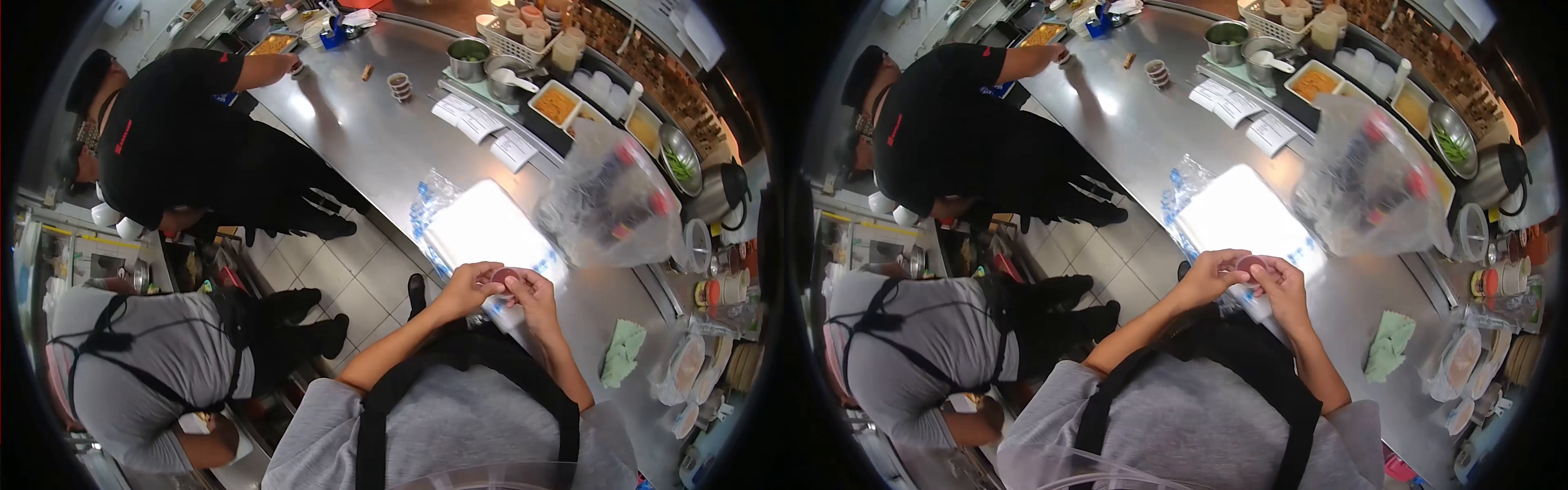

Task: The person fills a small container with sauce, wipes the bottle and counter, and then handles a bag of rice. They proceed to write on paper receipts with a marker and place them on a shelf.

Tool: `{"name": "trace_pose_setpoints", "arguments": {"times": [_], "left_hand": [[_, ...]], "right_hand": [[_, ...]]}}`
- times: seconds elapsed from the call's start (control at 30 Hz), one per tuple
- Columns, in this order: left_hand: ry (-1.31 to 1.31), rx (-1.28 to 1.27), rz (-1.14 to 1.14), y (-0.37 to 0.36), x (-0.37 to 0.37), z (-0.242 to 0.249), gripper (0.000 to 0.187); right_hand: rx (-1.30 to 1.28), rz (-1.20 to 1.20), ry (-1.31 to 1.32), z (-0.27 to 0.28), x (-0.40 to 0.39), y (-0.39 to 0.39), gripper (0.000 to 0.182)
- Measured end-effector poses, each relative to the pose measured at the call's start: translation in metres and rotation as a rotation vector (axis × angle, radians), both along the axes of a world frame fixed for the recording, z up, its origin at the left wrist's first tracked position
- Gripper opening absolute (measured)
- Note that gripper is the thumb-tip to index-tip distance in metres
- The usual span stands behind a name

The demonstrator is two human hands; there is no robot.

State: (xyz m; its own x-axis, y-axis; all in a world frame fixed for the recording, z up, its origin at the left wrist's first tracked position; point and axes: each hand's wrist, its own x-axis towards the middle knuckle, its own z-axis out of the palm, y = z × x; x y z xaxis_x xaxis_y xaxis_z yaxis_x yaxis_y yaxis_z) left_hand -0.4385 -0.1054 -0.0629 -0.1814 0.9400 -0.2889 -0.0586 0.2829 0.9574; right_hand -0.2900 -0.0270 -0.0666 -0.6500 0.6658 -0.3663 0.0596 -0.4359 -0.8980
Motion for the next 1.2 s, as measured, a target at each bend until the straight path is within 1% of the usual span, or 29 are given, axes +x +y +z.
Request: {"name": "trace_pose_setpoints", "arguments": {"times": [0.03,0.07,0.1,0.13,0.17,0.2,0.23,0.27,0.3,0.33,0.37,0.4,0.43,0.47,0.53,0.57,0.63,0.8,0.87,0.9,0.97,1.07,1.1,1.13,1.17,1.2], "left_hand": [[0.066,0.007,0.024,-0.003,-0.016,-0.004,0.038],[0.071,0.02,0.023,-0.005,-0.035,-0.003,0.038],[0.104,-0.014,0.026,-0.007,-0.054,0.0,0.037],[0.134,-0.047,0.022,-0.009,-0.072,0.003,0.036],[0.155,-0.032,0.044,-0.01,-0.089,0.007,0.035],[0.144,-0.016,0.02,-0.011,-0.104,0.013,0.035],[0.164,-0.026,0.029,-0.012,-0.117,0.019,0.035],[0.183,-0.04,0.039,-0.015,-0.129,0.024,0.035],[0.206,-0.05,0.058,-0.017,-0.143,0.024,0.034],[0.207,-0.036,0.048,-0.019,-0.155,0.018,0.034],[0.101,0.03,0.072,-0.021,-0.169,0.009,0.033],[0.003,0.101,0.105,-0.022,-0.186,0.007,0.032],[0.07,0.077,0.04,-0.021,-0.201,0.006,0.031],[0.072,0.099,0.068,-0.02,-0.209,-0.005,0.03],[-0.025,0.153,0.104,-0.014,-0.221,-0.011,0.028],[-0.02,0.161,0.113,-0.01,-0.226,-0.019,0.028],[-0.124,0.131,0.105,-0.001,-0.236,-0.033,0.027],[-0.003,0.04,0.122,0.019,-0.255,-0.033,0.023],[0.122,0.029,0.15,0.027,-0.262,-0.033,0.022],[0.141,-0.003,0.16,0.03,-0.266,-0.03,0.022],[0.153,-0.029,0.177,0.035,-0.275,-0.024,0.022],[0.184,-0.056,0.145,0.045,-0.292,-0.018,0.025],[0.128,-0.008,0.127,0.051,-0.298,-0.019,0.027],[0.071,0.039,0.107,0.056,-0.304,-0.02,0.029],[0.099,0.034,0.096,0.062,-0.308,-0.017,0.034],[0.102,0.031,0.099,0.069,-0.315,-0.023,0.034]], "right_hand": [[0.018,0.012,-0.011,-0.001,-0.018,-0.002,0.023],[0.038,0.025,-0.021,-0.001,-0.038,-0.005,0.023],[0.093,0.004,-0.012,0.002,-0.061,-0.008,0.018],[0.106,-0.008,-0.012,-0.003,-0.083,-0.009,0.018],[0.233,-0.014,-0.004,-0.014,-0.105,-0.007,0.02],[0.359,-0.023,-0.007,-0.013,-0.124,-0.005,0.024],[0.224,-0.148,-0.051,-0.012,-0.149,-0.007,0.038],[0.501,-0.179,-0.315,-0.014,-0.175,-0.007,0.047],[0.569,-0.198,-0.394,-0.012,-0.194,-0.01,0.049],[0.645,-0.213,-0.458,-0.01,-0.213,-0.01,0.05],[0.661,-0.218,-0.442,-0.012,-0.226,-0.008,0.05],[0.785,-0.229,-0.463,-0.016,-0.238,-0.007,0.049],[0.906,-0.238,-0.482,-0.02,-0.25,-0.007,0.048],[0.909,-0.253,-0.514,-0.01,-0.261,-0.009,0.046],[0.909,-0.269,-0.536,-0.002,-0.276,-0.009,0.046],[0.917,-0.265,-0.527,-0.006,-0.281,-0.006,0.046],[0.991,-0.294,-0.605,-0.017,-0.29,0.001,0.046],[0.92,-0.291,-0.637,-0.022,-0.311,0.016,0.046],[0.859,-0.288,-0.639,-0.027,-0.32,0.023,0.047],[0.86,-0.278,-0.625,-0.031,-0.326,0.029,0.047],[0.796,-0.275,-0.596,-0.041,-0.338,0.035,0.047],[0.789,-0.302,-0.546,-0.043,-0.356,0.048,0.048],[0.774,-0.316,-0.473,-0.037,-0.359,0.052,0.048],[0.773,-0.315,-0.466,-0.032,-0.363,0.057,0.048],[0.815,-0.323,-0.434,-0.029,-0.366,0.061,0.05],[0.855,-0.331,-0.402,-0.029,-0.37,0.067,0.051]]}}
